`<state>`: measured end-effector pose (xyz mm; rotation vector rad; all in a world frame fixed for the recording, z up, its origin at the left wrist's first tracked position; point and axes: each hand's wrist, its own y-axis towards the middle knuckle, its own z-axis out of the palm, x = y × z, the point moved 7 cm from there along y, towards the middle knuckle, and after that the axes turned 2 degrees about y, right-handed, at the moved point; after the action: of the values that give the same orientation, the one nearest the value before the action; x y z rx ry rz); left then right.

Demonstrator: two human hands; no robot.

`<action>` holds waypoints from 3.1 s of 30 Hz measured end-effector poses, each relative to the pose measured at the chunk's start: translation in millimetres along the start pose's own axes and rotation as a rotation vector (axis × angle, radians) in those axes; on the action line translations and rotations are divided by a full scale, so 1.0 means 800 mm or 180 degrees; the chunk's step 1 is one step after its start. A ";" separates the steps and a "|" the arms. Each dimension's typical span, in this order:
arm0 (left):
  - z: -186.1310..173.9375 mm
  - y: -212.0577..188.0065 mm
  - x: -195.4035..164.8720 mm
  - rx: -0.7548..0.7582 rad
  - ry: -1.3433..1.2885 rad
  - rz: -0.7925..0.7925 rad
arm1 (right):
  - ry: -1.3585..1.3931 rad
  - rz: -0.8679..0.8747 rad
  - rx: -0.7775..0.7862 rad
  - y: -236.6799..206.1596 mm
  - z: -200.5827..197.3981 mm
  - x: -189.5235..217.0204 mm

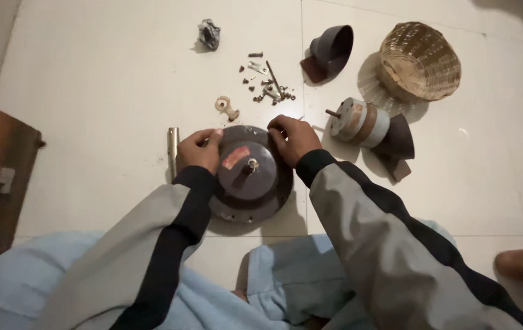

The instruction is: The person sits on the floor and assembles a ceiling fan motor housing. They insert a metal loop into the motor casing, then use a screwdriver to tighten multiple screws around the perimeter of the housing.

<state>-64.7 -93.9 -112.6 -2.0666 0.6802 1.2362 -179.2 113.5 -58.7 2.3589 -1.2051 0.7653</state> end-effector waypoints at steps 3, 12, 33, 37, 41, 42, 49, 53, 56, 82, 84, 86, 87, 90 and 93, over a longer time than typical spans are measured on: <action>-0.002 0.000 0.004 -0.0142 0.0011 -0.0455 | 0.0209 -0.0023 -0.0473 -0.002 -0.002 -0.005; -0.003 0.011 -0.015 -0.0130 0.0005 -0.0333 | 0.0506 0.0538 -0.1035 -0.027 -0.022 -0.014; -0.032 -0.038 -0.007 0.0203 0.0668 -0.0497 | 0.1563 0.0716 -0.1011 -0.059 -0.012 0.011; -0.007 -0.059 0.026 0.0920 -0.0406 -0.1733 | 0.1440 0.0409 -0.1122 -0.081 -0.007 0.030; 0.017 -0.070 0.046 0.1459 -0.1062 -0.2389 | 0.1282 0.0444 -0.0927 -0.104 0.006 0.039; 0.024 -0.070 0.048 0.1631 -0.1277 -0.2366 | 0.1347 0.0441 -0.0896 -0.109 0.009 0.041; 0.031 -0.064 0.070 0.1436 -0.0891 -0.2290 | 0.1446 0.0598 -0.0474 -0.139 0.026 0.042; 0.036 -0.063 0.071 0.1589 -0.0962 -0.2264 | 0.1292 0.0425 -0.0326 -0.146 0.028 0.040; 0.044 -0.067 0.067 0.1899 -0.0973 -0.1917 | 0.1454 0.0540 -0.0486 -0.146 0.027 0.025; 0.052 -0.068 0.061 0.2546 0.0541 -0.0380 | 0.2062 0.0658 -0.0702 -0.147 0.019 -0.016; 0.057 -0.076 0.074 0.2735 0.0430 -0.0895 | 0.1956 0.0616 -0.0721 -0.146 0.016 -0.001; 0.051 -0.077 0.088 0.2702 0.0511 -0.1440 | 0.1645 0.0534 -0.0749 -0.147 0.010 0.016; 0.047 -0.077 0.093 0.2680 0.0554 -0.1699 | 0.1488 0.0445 -0.0757 -0.147 0.007 0.026; 0.027 -0.047 0.081 0.2014 0.0045 -0.1347 | 0.1129 0.0284 -0.0747 -0.148 -0.001 0.047; 0.021 -0.050 0.089 0.2117 0.0104 -0.1776 | 0.1116 0.0289 -0.0649 -0.146 0.003 0.059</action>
<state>-16.2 -62.8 -172.8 -1.5546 0.4033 0.5542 -59.3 148.3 -41.0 1.9199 -1.1798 0.9865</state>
